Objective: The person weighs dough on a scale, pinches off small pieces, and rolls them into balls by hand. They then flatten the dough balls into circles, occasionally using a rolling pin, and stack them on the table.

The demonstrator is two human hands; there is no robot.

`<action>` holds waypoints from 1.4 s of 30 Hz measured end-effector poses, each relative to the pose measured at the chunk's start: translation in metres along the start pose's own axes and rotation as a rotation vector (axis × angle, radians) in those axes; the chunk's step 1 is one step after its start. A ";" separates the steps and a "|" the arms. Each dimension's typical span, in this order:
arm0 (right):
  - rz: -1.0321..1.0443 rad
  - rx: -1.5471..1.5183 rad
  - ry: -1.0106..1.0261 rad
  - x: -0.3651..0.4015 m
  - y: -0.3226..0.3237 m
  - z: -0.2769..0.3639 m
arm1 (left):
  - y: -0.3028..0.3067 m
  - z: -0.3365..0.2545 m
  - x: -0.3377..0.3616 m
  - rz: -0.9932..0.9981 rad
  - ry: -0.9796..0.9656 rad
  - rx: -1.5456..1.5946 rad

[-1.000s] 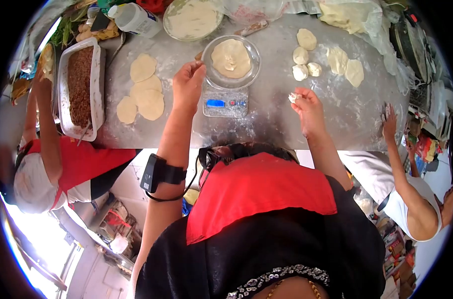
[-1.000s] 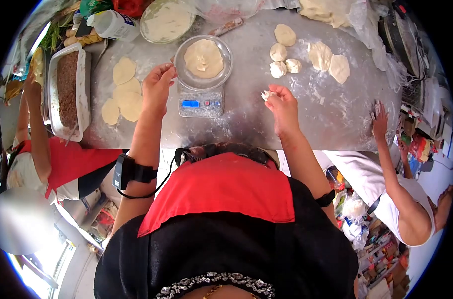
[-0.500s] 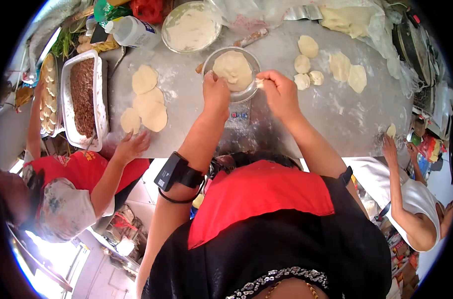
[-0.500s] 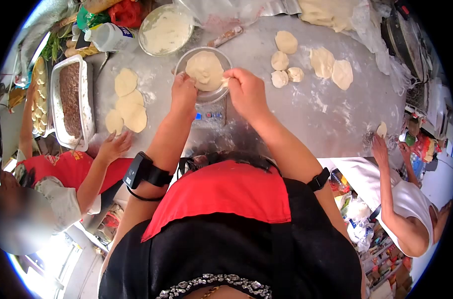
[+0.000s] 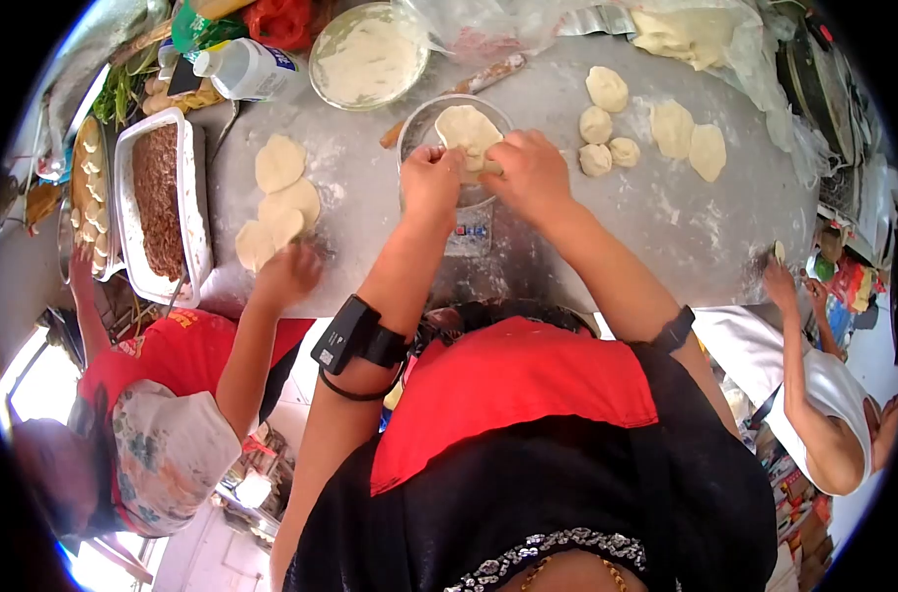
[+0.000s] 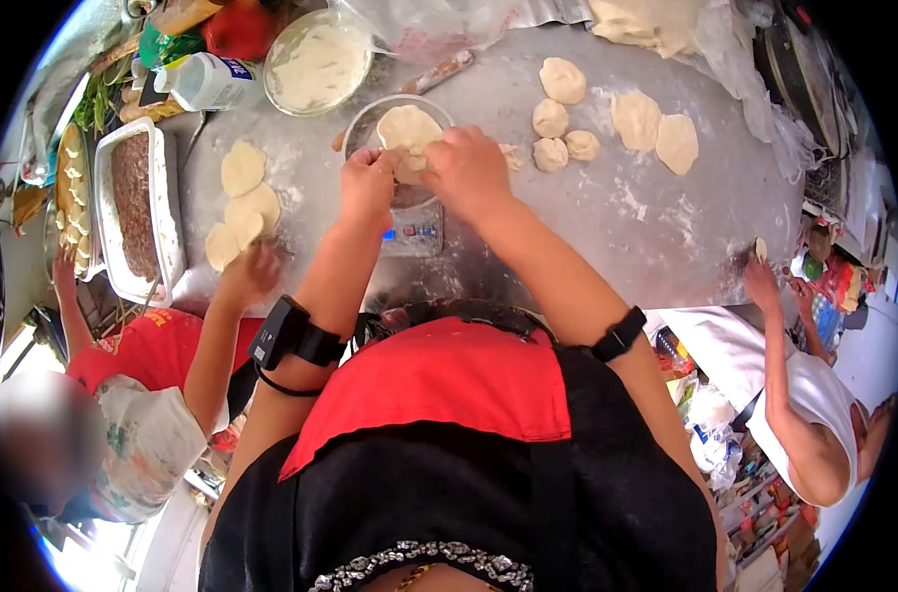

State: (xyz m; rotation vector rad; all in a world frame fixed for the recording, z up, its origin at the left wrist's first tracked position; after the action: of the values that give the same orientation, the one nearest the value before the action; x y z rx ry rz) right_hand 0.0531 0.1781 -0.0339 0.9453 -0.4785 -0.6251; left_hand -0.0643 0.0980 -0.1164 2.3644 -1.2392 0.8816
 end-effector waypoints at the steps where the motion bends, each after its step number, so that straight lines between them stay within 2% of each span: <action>1: 0.043 0.041 0.027 -0.004 -0.008 0.003 | 0.001 0.001 -0.003 -0.003 -0.019 0.042; 5: -0.011 -0.009 0.047 -0.011 -0.014 0.001 | -0.001 -0.001 -0.007 0.011 -0.045 0.235; 8: 0.005 -0.047 0.012 -0.013 -0.014 -0.003 | -0.001 -0.007 -0.010 -0.093 -0.042 0.138; 10: 0.050 -0.048 0.001 -0.014 -0.013 -0.001 | -0.010 -0.004 -0.018 -0.005 -0.040 0.200; 16: -0.058 -0.058 0.051 -0.014 -0.007 -0.003 | -0.021 -0.009 -0.020 0.131 -0.011 0.157; 19: -0.006 -0.289 -0.172 -0.012 -0.006 -0.021 | -0.018 -0.005 -0.027 0.179 -0.006 0.189; 22: -0.119 -0.617 -0.254 -0.005 -0.005 -0.049 | -0.013 -0.006 -0.031 0.175 0.008 0.124; 25: -0.106 -0.879 -0.289 -0.004 -0.018 -0.068 | -0.017 -0.014 -0.031 0.188 -0.030 -0.029; 28: -0.005 -1.329 -0.547 0.006 -0.031 -0.072 | -0.021 -0.018 -0.030 0.203 -0.049 -0.131; 31: 0.057 -1.600 -0.613 0.009 -0.038 -0.073 | -0.023 -0.020 -0.027 0.217 -0.065 -0.119; 34: 0.048 -1.148 -0.475 0.002 -0.025 -0.072 | -0.019 -0.018 -0.028 0.212 -0.057 -0.136; 37: -0.072 -0.288 -0.087 -0.014 -0.001 -0.036 | -0.019 -0.014 -0.029 0.263 -0.043 -0.103; 40: 0.067 -0.183 -0.092 -0.027 -0.021 -0.025 | -0.026 -0.007 -0.030 0.358 0.026 0.059; 42: 0.018 -0.333 -0.148 -0.028 -0.016 -0.029 | -0.026 -0.005 -0.029 0.388 0.095 0.202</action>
State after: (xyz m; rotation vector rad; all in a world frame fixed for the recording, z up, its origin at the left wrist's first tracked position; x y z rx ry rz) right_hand 0.0463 0.2075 -0.0648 0.5811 -0.4949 -0.7358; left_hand -0.0568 0.1336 -0.1315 2.2310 -1.6712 1.2759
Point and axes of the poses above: each hand's wrist, its own x-axis away from the middle knuckle, its own y-axis out of the back of the hand, z = x × y, the point moved 10 cm from there along -x, towards the middle knuckle, and after that the axes turned 9 degrees about z, right-handed, at the moved point
